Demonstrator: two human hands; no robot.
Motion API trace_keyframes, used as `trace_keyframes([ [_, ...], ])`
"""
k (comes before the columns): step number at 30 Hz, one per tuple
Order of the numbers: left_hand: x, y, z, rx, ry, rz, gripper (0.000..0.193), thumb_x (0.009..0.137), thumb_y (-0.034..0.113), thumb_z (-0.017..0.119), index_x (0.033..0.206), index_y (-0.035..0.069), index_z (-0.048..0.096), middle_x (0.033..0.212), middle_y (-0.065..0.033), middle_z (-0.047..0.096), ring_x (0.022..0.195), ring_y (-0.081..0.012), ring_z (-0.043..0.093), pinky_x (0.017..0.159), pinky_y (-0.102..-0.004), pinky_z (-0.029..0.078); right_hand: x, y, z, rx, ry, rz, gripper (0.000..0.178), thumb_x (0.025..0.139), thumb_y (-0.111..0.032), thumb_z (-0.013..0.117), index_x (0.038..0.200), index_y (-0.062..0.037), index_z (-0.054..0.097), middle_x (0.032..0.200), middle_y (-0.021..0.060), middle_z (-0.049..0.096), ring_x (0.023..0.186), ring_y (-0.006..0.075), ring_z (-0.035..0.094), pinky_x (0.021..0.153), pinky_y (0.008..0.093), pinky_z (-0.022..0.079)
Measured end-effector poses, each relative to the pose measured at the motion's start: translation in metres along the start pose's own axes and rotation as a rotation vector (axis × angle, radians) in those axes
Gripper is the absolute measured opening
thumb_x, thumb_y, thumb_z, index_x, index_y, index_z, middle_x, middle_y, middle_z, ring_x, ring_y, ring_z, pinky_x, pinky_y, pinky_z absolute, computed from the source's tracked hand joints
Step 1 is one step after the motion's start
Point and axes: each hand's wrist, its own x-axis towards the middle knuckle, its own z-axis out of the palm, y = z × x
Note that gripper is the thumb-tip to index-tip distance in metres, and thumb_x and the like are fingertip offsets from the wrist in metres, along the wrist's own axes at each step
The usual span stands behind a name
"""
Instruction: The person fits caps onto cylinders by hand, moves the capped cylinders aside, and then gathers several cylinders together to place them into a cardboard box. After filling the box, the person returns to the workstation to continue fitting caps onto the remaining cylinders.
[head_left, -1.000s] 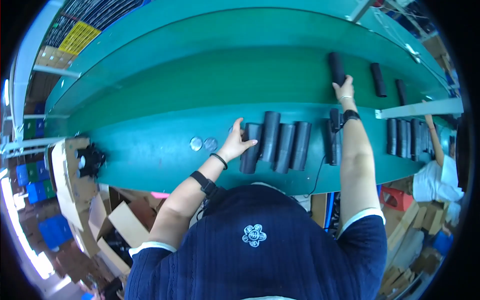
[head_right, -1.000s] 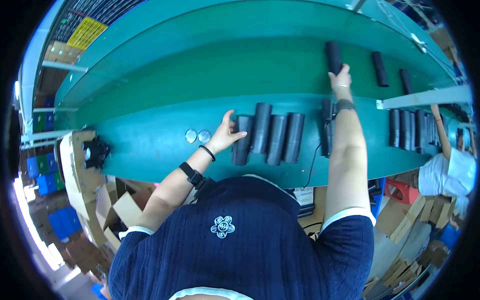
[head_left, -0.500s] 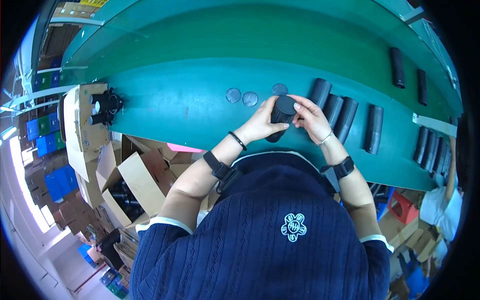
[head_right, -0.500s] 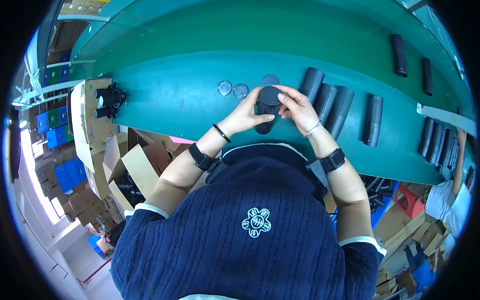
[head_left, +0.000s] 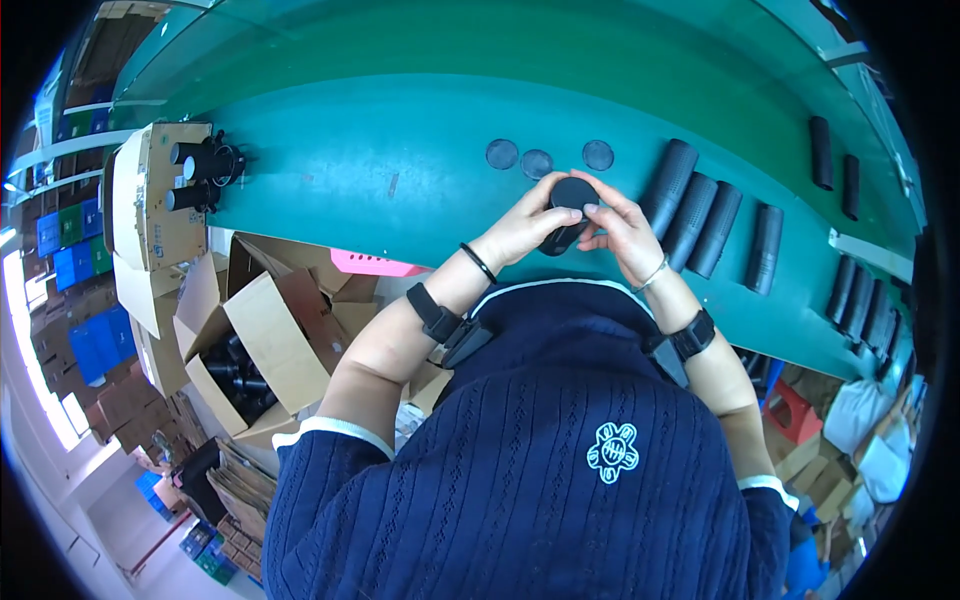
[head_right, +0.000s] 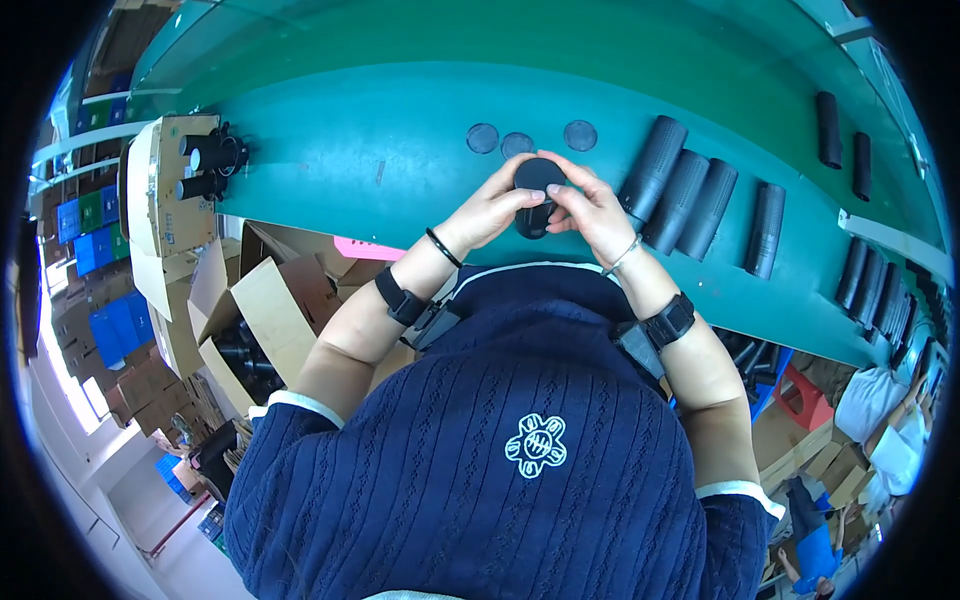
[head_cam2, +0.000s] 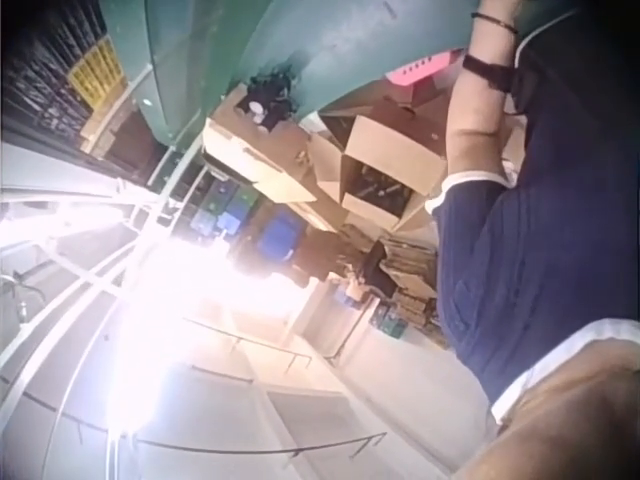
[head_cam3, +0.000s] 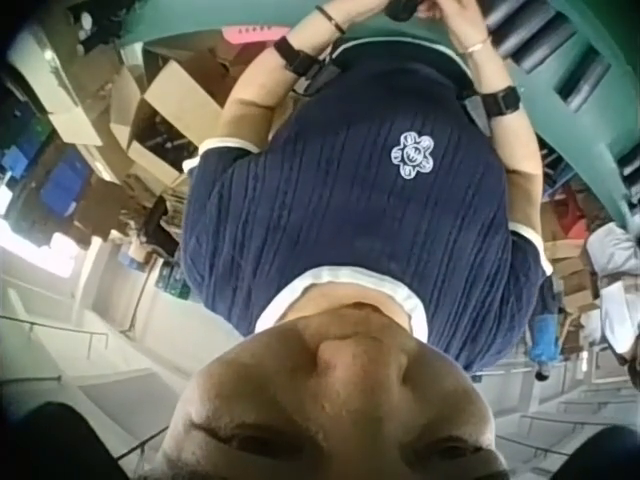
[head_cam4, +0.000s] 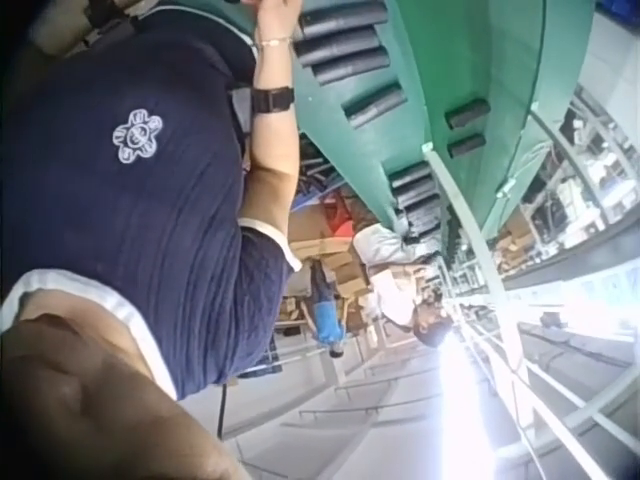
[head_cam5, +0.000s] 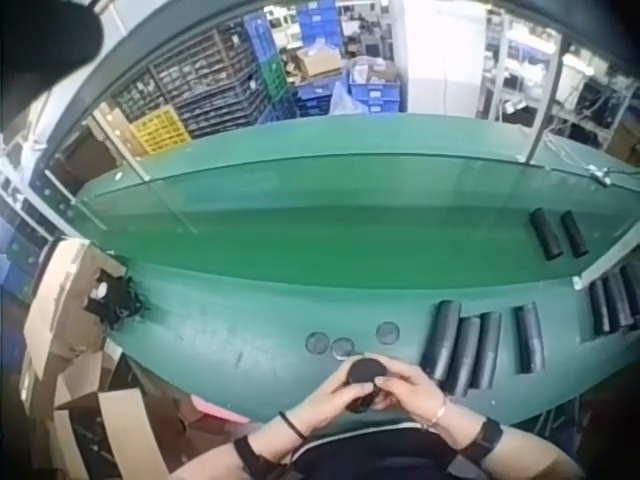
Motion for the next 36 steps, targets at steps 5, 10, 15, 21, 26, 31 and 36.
trace_keyframes([
  [5,-0.001,-0.003,0.002,0.145,-0.007,0.069,0.046,0.09,0.018,0.059,0.13,0.004,0.04,0.112,-0.007,0.052,0.102,-0.0134,0.053,0.087,-0.0279,0.045,-0.003,0.008,0.006,0.05,0.041,-0.082,0.042,0.093,-0.015,0.055,0.135,-0.0139,0.052,0.102,0.0013,0.053,0.071,0.0071,0.056,0.065,0.0236,0.054],
  [10,-0.005,0.008,0.002,0.603,-0.035,0.223,0.074,0.081,0.029,0.076,0.133,0.001,0.031,0.115,-0.0127,0.052,0.112,-0.0194,0.052,0.093,-0.0331,0.044,-0.001,0.0,-0.007,-0.035,0.0,-0.023,0.04,0.093,-0.02,0.059,0.133,-0.0139,0.054,0.108,0.0003,0.055,0.071,0.0071,0.058,0.059,0.0216,0.053],
  [15,0.003,0.015,-0.017,0.404,-0.178,-0.067,0.075,0.075,0.024,0.082,0.131,-0.001,0.038,0.118,-0.0139,0.053,0.113,-0.0205,0.054,0.093,-0.0336,0.046,0.001,0.015,-0.024,-0.043,-0.105,-0.05,0.048,0.093,-0.026,0.061,0.137,-0.011,0.05,0.124,0.0032,0.058,0.096,0.0076,0.054,0.083,0.0254,0.047],
  [21,-0.005,0.005,-0.027,0.411,-0.177,0.036,0.079,0.073,0.029,0.082,0.132,-0.003,0.04,0.12,-0.0158,0.053,0.114,-0.0235,0.053,0.094,-0.0362,0.046,0.011,0.028,-0.018,-0.405,-0.099,-0.311,0.061,0.085,-0.021,0.071,0.139,-0.0078,0.046,0.118,0.0037,0.053,0.108,0.016,0.052,0.09,0.0299,0.047],
  [26,-0.02,0.0,-0.022,0.751,0.008,0.161,0.068,0.065,0.039,0.083,0.11,-0.004,0.055,0.104,-0.0217,0.061,0.097,-0.0344,0.062,0.084,-0.0414,0.05,0.014,0.028,0.008,-0.47,-0.032,-0.291,0.07,0.076,-0.014,0.078,0.138,-0.0075,0.046,0.117,0.0052,0.047,0.114,0.0182,0.05,0.09,0.0344,0.05],
  [31,-0.027,0.004,-0.017,0.793,0.054,0.146,0.058,0.066,0.034,0.083,0.105,-0.001,0.058,0.096,-0.019,0.066,0.089,-0.0329,0.065,0.078,-0.0398,0.052,0.007,0.009,0.019,-0.452,-0.132,-0.23,0.067,0.074,-0.006,0.076,0.135,-0.0037,0.048,0.117,0.0061,0.046,0.115,0.0178,0.049,0.093,0.033,0.052],
  [36,-0.027,0.009,-0.014,0.928,0.054,0.149,0.053,0.069,0.034,0.078,0.106,0.002,0.058,0.094,-0.0192,0.066,0.089,-0.0355,0.065,0.075,-0.0409,0.052,0.007,0.023,0.019,-0.688,0.019,-0.347,0.057,0.07,-0.003,0.077,0.123,-0.0069,0.057,0.111,0.0056,0.049,0.111,0.0179,0.052,0.093,0.0333,0.051],
])
